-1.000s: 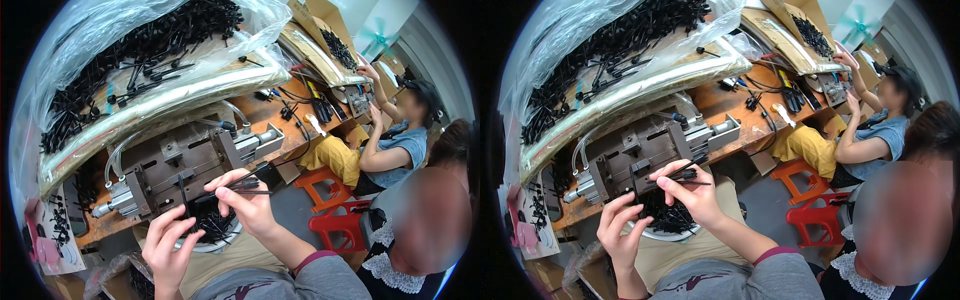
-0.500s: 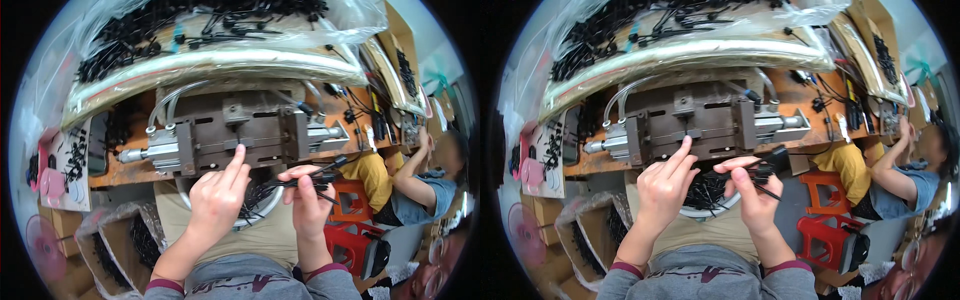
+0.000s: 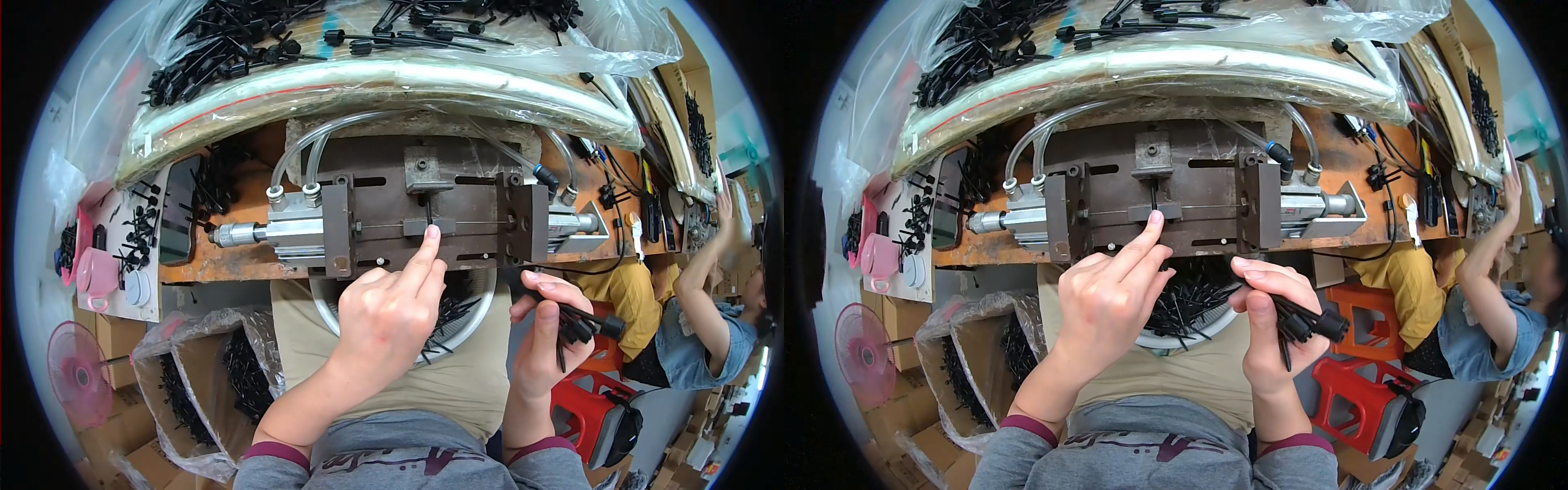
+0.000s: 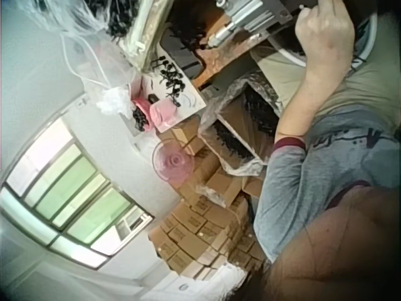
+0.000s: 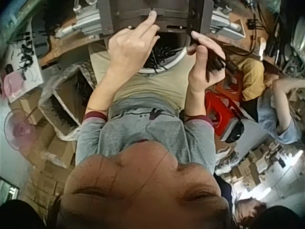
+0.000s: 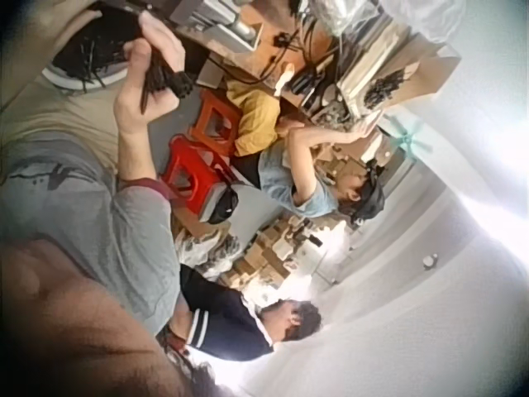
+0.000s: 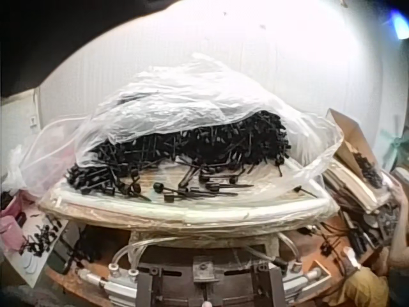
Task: The recorder uses a machine to assemble small black plastic parts, likely cable ties or similar connectors.
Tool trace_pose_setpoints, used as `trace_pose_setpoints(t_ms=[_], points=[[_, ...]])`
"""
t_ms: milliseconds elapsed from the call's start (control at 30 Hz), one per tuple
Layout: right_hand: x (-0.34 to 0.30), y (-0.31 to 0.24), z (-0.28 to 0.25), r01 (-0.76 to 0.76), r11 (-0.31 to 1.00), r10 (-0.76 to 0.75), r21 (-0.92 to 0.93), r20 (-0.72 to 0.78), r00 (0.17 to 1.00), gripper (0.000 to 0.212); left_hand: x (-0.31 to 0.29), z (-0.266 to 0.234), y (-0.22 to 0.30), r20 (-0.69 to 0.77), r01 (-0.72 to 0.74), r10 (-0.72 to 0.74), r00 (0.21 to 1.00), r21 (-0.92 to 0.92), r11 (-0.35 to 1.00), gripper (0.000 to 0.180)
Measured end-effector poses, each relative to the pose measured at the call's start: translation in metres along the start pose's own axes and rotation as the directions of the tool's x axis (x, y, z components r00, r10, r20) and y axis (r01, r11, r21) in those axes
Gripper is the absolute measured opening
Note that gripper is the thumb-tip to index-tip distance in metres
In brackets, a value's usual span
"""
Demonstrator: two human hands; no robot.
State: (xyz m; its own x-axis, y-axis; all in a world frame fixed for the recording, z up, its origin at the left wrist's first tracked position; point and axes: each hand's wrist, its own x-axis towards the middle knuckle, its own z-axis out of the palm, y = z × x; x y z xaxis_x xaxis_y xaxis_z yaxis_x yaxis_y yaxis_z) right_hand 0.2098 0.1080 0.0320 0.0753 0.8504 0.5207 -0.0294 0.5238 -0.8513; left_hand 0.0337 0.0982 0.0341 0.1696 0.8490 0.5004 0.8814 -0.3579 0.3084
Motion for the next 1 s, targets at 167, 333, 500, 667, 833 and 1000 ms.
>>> trace_pose_setpoints(t_ms=[167, 333, 500, 667, 833, 1000], points=[[0.007, 0.005, -0.005, 0.304, 0.876, -0.288, -0.374, 0.100, 0.952, 0.019, -0.001, -0.001, -0.003, 0.008, 0.002, -0.002, 1.000, -0.034, 0.999, 0.027], [0.016, 0.001, -0.004, 0.602, 0.545, -0.465, -0.584, 0.387, 0.797, 0.027, -0.004, -0.028, 0.014, 0.156, 0.237, -0.179, 0.971, -0.675, 0.698, 0.045], [0.013, 0.001, 0.006, 0.673, 0.458, -0.439, -0.581, 0.511, 0.740, 0.025, -0.009, -0.040, 0.016, 0.057, 0.054, -0.017, 0.998, -0.769, 0.637, 0.040], [0.018, 0.006, 0.004, 0.652, 0.525, -0.470, -0.547, 0.453, 0.758, 0.026, -0.012, -0.044, 0.018, -0.031, 0.054, -0.097, 0.995, -0.646, 0.762, 0.035], [0.010, 0.017, -0.005, 0.555, 0.665, -0.445, -0.500, 0.332, 0.832, 0.025, -0.012, -0.006, 0.001, -0.121, 0.003, -0.034, 0.992, -0.246, 0.969, 0.031], [0.005, 0.021, -0.006, 0.481, 0.789, -0.404, -0.382, 0.266, 0.875, 0.027, -0.011, 0.008, -0.002, -0.093, -0.018, 0.011, 0.996, -0.083, 0.996, 0.026]])
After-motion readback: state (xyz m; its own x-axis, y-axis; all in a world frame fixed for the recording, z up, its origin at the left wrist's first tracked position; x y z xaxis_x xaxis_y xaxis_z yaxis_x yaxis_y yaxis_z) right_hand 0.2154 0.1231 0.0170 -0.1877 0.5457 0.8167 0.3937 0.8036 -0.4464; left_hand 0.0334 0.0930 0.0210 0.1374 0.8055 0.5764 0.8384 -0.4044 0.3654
